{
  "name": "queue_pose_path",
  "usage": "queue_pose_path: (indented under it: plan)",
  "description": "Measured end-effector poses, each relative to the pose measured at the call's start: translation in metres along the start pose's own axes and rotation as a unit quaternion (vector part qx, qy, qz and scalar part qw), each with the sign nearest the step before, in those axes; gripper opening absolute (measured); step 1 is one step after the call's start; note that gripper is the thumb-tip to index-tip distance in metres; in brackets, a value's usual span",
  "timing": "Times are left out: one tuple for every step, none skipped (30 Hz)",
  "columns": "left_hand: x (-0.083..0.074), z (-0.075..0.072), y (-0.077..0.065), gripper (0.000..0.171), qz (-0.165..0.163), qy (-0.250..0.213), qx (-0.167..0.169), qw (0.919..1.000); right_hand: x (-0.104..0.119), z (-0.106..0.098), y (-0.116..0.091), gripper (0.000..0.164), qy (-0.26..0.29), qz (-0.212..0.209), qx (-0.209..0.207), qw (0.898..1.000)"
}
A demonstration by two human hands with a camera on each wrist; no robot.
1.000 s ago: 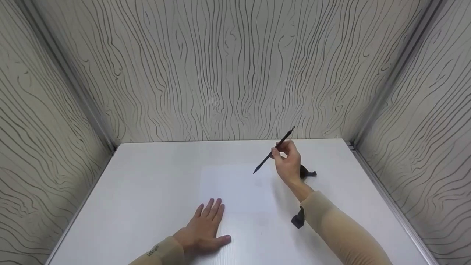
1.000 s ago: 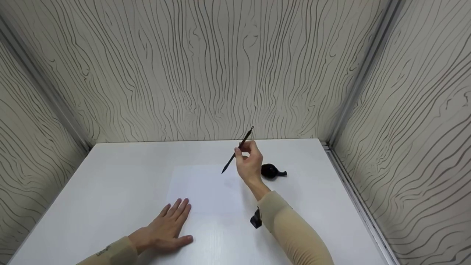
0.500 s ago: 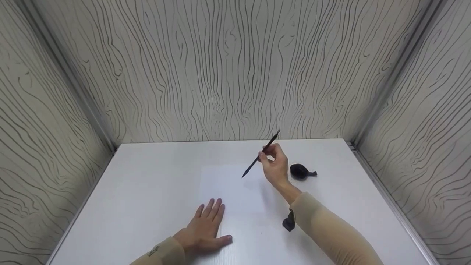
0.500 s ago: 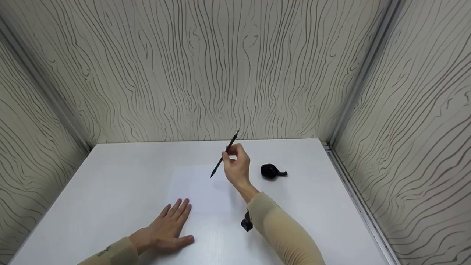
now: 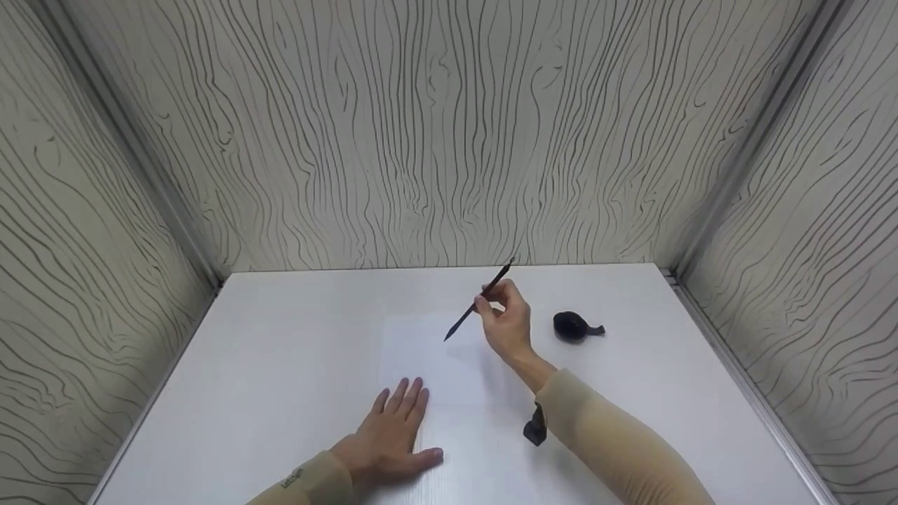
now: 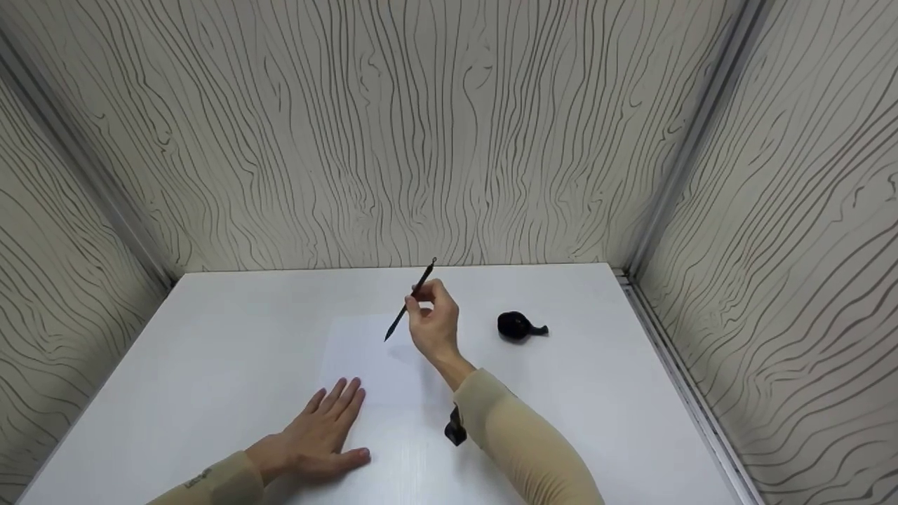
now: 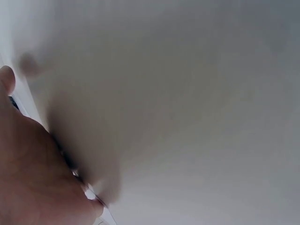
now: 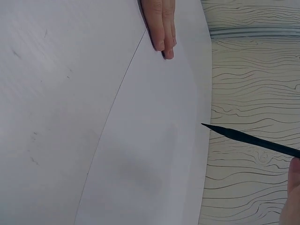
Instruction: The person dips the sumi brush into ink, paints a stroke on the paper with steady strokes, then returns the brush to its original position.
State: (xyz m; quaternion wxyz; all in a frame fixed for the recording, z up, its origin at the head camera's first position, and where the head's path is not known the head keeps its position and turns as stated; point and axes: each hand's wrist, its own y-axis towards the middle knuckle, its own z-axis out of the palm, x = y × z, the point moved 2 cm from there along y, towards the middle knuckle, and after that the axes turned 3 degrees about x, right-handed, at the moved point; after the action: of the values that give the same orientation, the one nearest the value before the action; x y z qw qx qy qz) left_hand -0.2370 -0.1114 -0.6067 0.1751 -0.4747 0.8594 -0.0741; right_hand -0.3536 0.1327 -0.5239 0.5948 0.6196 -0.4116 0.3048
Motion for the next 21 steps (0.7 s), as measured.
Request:
queue_pose_path:
  plan:
    - [0.0,0.0,0.0,0.115,0.0,0.0,0.0,1.0,-0.001,0.002,-0.001,0.016,0.0,0.001,0.001,1.0]
    - [0.0,0.0,0.0,0.114,-0.001,0.0,0.001,1.0,-0.001,0.004,-0.002,0.016,-0.001,0.002,0.001,1.0]
    - [0.0,-0.001,0.0,0.114,-0.001,-0.001,0.003,1.0,-0.001,0.005,-0.002,0.016,-0.001,0.0,0.002,1.0]
    - [0.0,-0.001,0.0,0.114,-0.002,-0.003,0.003,1.0,-0.001,0.007,-0.003,0.016,-0.001,-0.001,0.002,1.0]
    - [0.0,-0.001,0.0,0.114,-0.002,-0.004,0.005,1.0,-0.002,0.009,-0.003,0.016,-0.003,-0.001,0.002,1.0]
    - [0.0,-0.001,0.0,0.114,-0.003,-0.005,0.005,1.0,-0.002,0.01,-0.004,0.015,-0.002,-0.001,0.002,1.0]
    - [0.001,-0.001,0.0,0.114,-0.003,-0.005,0.006,1.0,-0.002,0.012,-0.004,0.015,-0.003,0.0,0.003,1.0]
    - [0.001,0.0,0.0,0.113,-0.003,-0.006,0.006,1.0,-0.002,0.014,-0.005,0.016,-0.003,0.0,0.004,1.0]
    - [0.001,0.0,0.0,0.113,-0.003,-0.006,0.006,1.0,-0.003,0.016,-0.005,0.016,-0.002,0.0,0.005,1.0]
    - [0.001,0.0,0.0,0.113,-0.003,-0.006,0.005,1.0,-0.003,0.017,-0.006,0.016,-0.003,0.003,0.007,1.0]
    - [0.001,0.0,-0.001,0.113,-0.002,-0.004,0.004,1.0,-0.003,0.019,-0.006,0.016,-0.003,0.005,0.008,1.0]
    - [0.0,0.0,-0.001,0.113,-0.002,-0.002,0.002,1.0,-0.004,0.02,-0.006,0.016,-0.003,0.008,0.01,1.0]
    - [0.0,0.0,-0.001,0.113,-0.002,-0.001,0.001,1.0,-0.004,0.021,-0.007,0.016,-0.004,0.011,0.011,1.0]
    - [0.0,0.001,-0.001,0.112,-0.002,0.0,0.0,1.0,-0.005,0.023,-0.007,0.016,-0.004,0.014,0.012,1.0]
    - [0.0,0.001,-0.001,0.112,-0.002,0.001,-0.001,1.0,-0.006,0.024,-0.007,0.016,-0.002,0.017,0.013,1.0]
    - [0.0,0.002,0.0,0.112,-0.003,0.002,-0.002,1.0,-0.006,0.025,-0.007,0.016,-0.002,0.021,0.014,1.0]
    - [0.0,0.002,0.0,0.113,-0.003,0.002,-0.002,1.0,-0.006,0.026,-0.007,0.016,-0.001,0.025,0.014,1.0]
    - [0.0,0.002,0.0,0.112,-0.002,0.001,-0.003,1.0,-0.006,0.027,-0.007,0.016,0.0,0.029,0.015,0.999]
    - [0.001,0.002,0.0,0.112,-0.002,0.0,-0.004,1.0,-0.006,0.028,-0.007,0.016,0.001,0.032,0.015,0.999]
    - [0.001,0.002,0.0,0.112,-0.001,-0.001,-0.006,1.0,-0.005,0.03,-0.007,0.016,0.002,0.034,0.016,0.999]
    - [0.001,0.002,0.0,0.112,0.0,-0.002,-0.006,1.0,-0.005,0.031,-0.007,0.016,0.004,0.036,0.017,0.999]
